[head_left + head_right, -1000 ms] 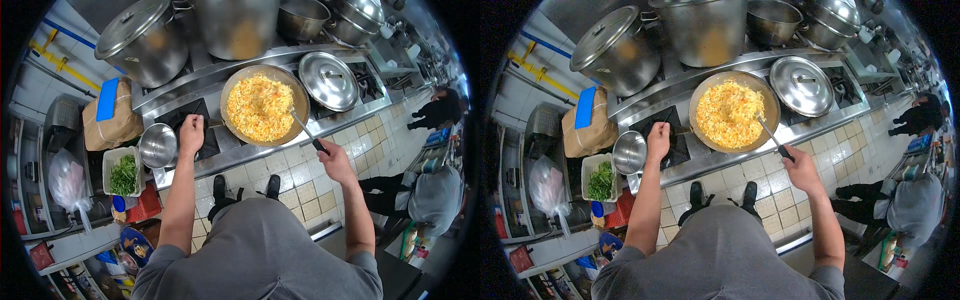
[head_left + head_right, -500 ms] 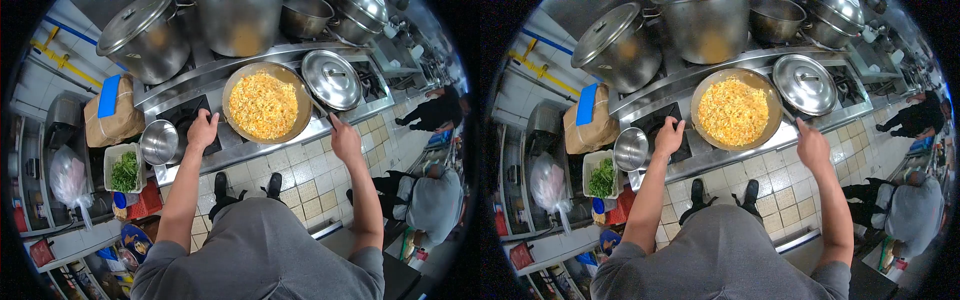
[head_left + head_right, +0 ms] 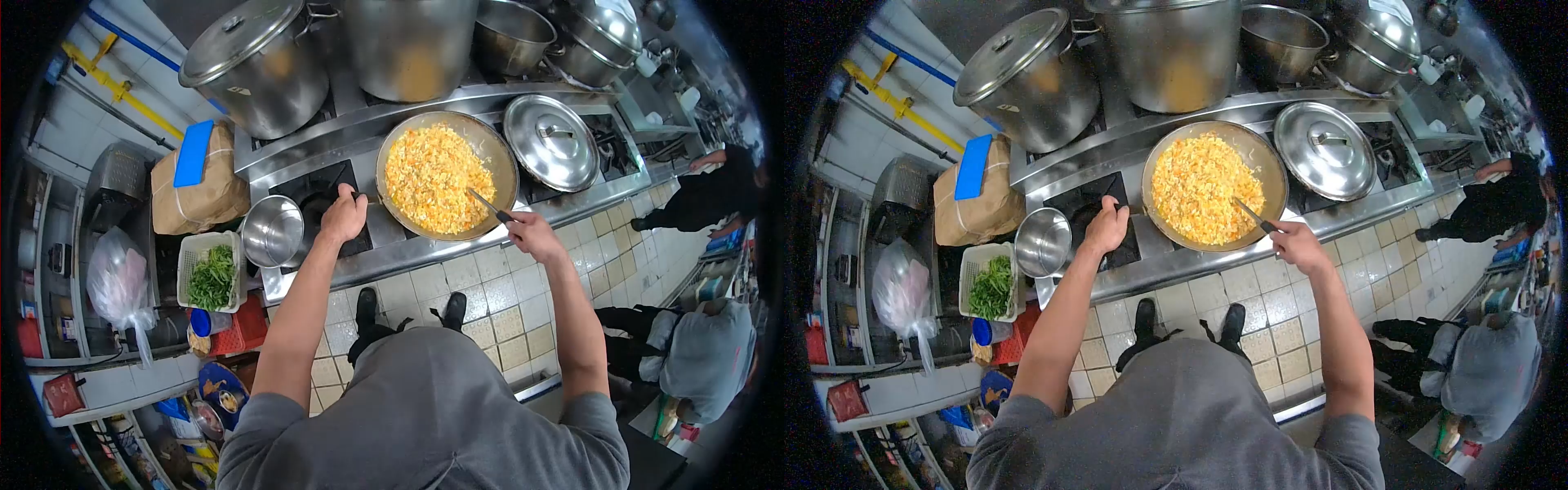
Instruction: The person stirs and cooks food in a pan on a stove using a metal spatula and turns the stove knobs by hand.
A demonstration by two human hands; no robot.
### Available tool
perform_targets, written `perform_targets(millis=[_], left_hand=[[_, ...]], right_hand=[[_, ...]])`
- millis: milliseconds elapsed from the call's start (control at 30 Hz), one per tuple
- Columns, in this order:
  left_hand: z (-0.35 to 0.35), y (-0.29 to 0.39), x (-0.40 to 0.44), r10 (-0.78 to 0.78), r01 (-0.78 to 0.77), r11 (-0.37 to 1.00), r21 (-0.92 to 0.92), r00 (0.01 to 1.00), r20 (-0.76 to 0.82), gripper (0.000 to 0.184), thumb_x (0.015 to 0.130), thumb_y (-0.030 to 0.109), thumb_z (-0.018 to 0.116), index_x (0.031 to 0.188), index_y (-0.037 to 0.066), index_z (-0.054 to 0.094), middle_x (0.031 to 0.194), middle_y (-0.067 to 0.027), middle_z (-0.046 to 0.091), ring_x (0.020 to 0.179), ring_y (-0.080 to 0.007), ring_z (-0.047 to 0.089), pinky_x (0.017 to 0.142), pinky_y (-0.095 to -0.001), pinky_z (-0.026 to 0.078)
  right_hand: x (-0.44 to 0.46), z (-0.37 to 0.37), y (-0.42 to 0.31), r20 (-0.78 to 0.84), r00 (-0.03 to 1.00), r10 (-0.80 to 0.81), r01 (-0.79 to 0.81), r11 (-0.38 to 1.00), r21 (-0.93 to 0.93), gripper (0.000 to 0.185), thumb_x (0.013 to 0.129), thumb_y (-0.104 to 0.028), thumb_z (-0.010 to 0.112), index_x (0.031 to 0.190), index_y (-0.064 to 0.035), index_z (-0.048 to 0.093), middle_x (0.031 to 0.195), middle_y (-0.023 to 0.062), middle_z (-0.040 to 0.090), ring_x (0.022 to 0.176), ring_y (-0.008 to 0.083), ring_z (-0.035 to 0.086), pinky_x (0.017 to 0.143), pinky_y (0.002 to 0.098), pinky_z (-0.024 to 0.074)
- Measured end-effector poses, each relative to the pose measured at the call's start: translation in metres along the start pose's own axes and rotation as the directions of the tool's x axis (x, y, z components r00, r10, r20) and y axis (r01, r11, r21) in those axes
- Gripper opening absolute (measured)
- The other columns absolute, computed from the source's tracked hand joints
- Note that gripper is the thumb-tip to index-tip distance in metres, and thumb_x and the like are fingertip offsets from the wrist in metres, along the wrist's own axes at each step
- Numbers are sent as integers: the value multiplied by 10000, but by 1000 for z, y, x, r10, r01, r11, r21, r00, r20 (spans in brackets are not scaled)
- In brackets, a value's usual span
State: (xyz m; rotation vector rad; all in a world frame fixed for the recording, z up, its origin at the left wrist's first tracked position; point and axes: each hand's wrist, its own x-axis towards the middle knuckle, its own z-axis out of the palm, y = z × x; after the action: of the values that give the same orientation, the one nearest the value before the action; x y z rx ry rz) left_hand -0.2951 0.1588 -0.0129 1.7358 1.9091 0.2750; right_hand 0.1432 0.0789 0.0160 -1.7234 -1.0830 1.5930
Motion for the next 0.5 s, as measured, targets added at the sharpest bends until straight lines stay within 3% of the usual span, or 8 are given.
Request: perform_targets(millis=[100,167,200,267,367,433,467,500], left_hand=[[5,-3,-7,-30,30,997,-77,1000,-7,516,1051,432,504,1340,9,447,1221,-319,711,1197,-482,671,1004,-553,516],[4,-2,-17,60,-99,977,-186,977,-205,457,1008,325,649,1327,18,535,1173,-251,721,1098,-427,705,954,-503,545],[4,-5,-20,59,-98,978,-187,977,-205,457,1008,325,649,1327,18,535,1173,-251,721,1098,-427,705,954,-503,545],[4,-13,-26,81,-158,946,-285,961,-263,448,926,208,775,1315,32,640,1119,-177,706,975,-346,708,890,-441,568],[-2,-16,-31,143,-214,956,-202,938,-317,475,893,183,811,1332,49,688,1089,-145,684,905,-296,688,849,-408,577],[-5,-14,-29,194,-279,941,-189,908,-371,477,886,171,822,1340,86,704,1071,-135,688,850,-268,672,812,-390,581],[-7,-13,-29,183,-260,944,-201,924,-334,474,889,171,812,1341,80,703,1132,-145,697,938,-296,689,858,-396,583],[-11,-9,-30,170,-239,947,-213,939,-298,471,891,171,802,1341,74,702,1193,-156,705,1025,-324,706,904,-403,584]], right_hand=[[-32,-16,-3,-81,996,24,-20,999,47,447,969,-103,649,1399,18,683,753,-8,624,554,53,480,475,232,338],[-54,-28,-7,-52,999,11,-8,998,57,462,966,-88,643,1412,30,666,781,-9,626,577,53,492,487,227,345],[-66,-31,-12,-83,996,-21,21,1000,-1,457,968,-80,640,1411,26,668,783,-4,628,581,49,491,491,224,345],[-85,-35,-28,-112,993,-49,42,997,-59,453,969,-71,636,1411,23,670,784,1,630,585,46,490,495,221,344],[-102,-37,-40,-123,989,-87,69,987,-146,457,968,-42,625,1416,36,660,805,4,628,632,58,516,561,224,407],[-102,-37,-41,-77,943,-323,271,881,-388,446,979,-50,635,1413,49,651,852,54,689,749,122,628,671,300,500],[-104,-35,-42,-75,943,-325,272,880,-389,446,979,-50,635,1413,49,651,852,54,689,749,122,628,671,300,500],[-107,-30,-45,-69,902,-426,338,797,-501,433,978,-49,639,1401,39,657,898,105,717,838,199,681,744,351,528]])
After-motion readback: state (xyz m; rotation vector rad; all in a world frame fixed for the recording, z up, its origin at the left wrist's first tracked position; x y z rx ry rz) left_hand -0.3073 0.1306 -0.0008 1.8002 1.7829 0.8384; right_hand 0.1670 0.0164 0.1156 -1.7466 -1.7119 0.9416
